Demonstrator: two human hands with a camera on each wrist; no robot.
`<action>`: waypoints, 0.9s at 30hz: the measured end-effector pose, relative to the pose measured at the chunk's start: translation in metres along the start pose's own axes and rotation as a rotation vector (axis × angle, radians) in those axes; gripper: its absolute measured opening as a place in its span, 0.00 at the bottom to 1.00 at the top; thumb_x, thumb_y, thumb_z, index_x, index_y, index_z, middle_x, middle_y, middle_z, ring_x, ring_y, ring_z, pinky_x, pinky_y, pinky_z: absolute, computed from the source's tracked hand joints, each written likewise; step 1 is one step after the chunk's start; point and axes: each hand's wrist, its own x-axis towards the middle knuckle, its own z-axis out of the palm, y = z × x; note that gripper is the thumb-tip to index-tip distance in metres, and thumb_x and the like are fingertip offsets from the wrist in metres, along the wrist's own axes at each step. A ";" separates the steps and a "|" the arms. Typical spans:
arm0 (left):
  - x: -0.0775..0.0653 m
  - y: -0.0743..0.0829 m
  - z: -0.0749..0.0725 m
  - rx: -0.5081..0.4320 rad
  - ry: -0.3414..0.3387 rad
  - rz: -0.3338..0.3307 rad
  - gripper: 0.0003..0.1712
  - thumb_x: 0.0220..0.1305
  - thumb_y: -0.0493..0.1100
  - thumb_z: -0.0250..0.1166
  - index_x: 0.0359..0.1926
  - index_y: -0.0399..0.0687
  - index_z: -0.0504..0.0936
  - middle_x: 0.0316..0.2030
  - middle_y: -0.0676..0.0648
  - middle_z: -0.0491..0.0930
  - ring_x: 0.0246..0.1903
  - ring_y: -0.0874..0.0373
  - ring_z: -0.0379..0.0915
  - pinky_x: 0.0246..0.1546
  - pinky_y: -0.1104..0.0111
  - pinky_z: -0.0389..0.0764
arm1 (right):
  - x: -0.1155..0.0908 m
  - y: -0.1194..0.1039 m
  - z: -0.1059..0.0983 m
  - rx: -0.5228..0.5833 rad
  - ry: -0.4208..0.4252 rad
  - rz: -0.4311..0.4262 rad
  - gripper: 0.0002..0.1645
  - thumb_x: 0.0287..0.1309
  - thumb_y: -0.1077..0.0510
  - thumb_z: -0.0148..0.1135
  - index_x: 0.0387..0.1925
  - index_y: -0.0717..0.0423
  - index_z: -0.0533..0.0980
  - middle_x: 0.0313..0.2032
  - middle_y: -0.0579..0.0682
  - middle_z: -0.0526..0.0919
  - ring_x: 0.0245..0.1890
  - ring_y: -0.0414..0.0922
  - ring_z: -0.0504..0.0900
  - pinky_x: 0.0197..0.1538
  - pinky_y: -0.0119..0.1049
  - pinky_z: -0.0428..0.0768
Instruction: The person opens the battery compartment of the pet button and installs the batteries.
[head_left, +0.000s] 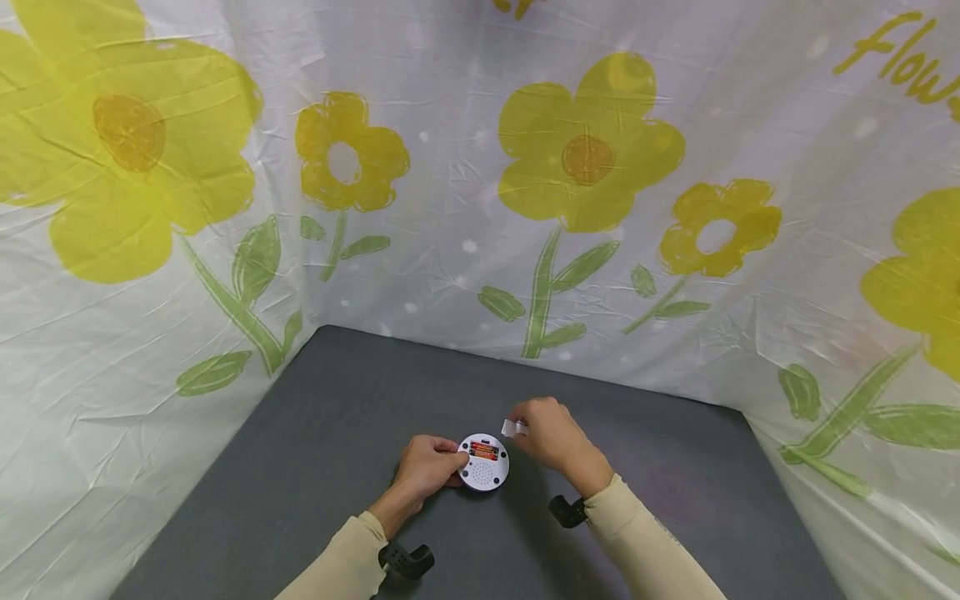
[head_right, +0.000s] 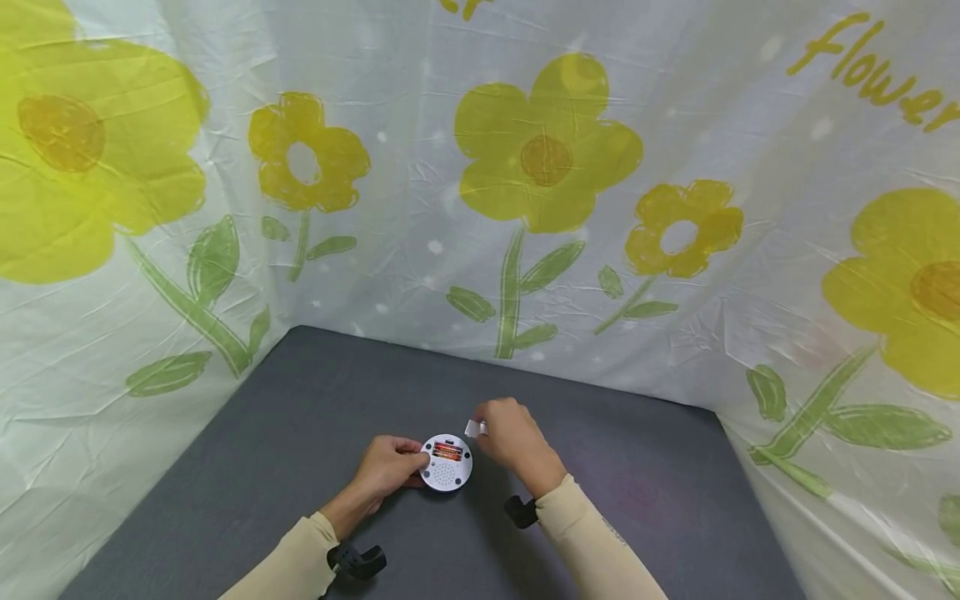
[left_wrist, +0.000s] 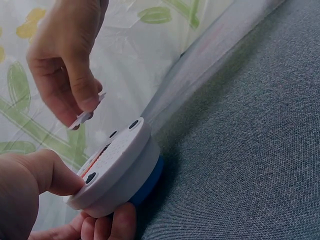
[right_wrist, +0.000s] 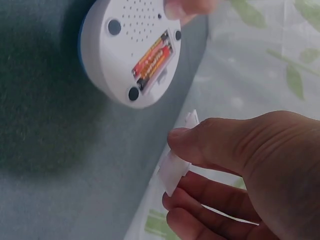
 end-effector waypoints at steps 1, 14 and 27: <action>0.000 0.000 0.000 -0.001 -0.001 0.001 0.13 0.60 0.35 0.74 0.45 0.32 0.89 0.36 0.42 0.90 0.29 0.58 0.87 0.30 0.66 0.91 | 0.001 -0.001 0.001 0.002 0.004 -0.010 0.09 0.59 0.68 0.75 0.41 0.58 0.90 0.37 0.53 0.91 0.35 0.46 0.87 0.38 0.45 0.87; 0.000 0.000 -0.001 -0.018 -0.013 0.013 0.13 0.59 0.35 0.72 0.43 0.32 0.89 0.35 0.43 0.90 0.29 0.57 0.88 0.30 0.65 0.91 | 0.008 -0.014 0.016 0.044 -0.032 -0.037 0.12 0.59 0.66 0.77 0.45 0.59 0.90 0.44 0.55 0.92 0.42 0.51 0.90 0.41 0.48 0.89; 0.000 0.000 -0.001 0.004 -0.008 0.025 0.11 0.58 0.36 0.72 0.41 0.34 0.90 0.34 0.44 0.90 0.28 0.57 0.88 0.29 0.65 0.91 | 0.009 -0.025 0.029 0.032 -0.007 -0.075 0.11 0.58 0.62 0.82 0.43 0.57 0.91 0.41 0.54 0.93 0.39 0.50 0.90 0.38 0.44 0.89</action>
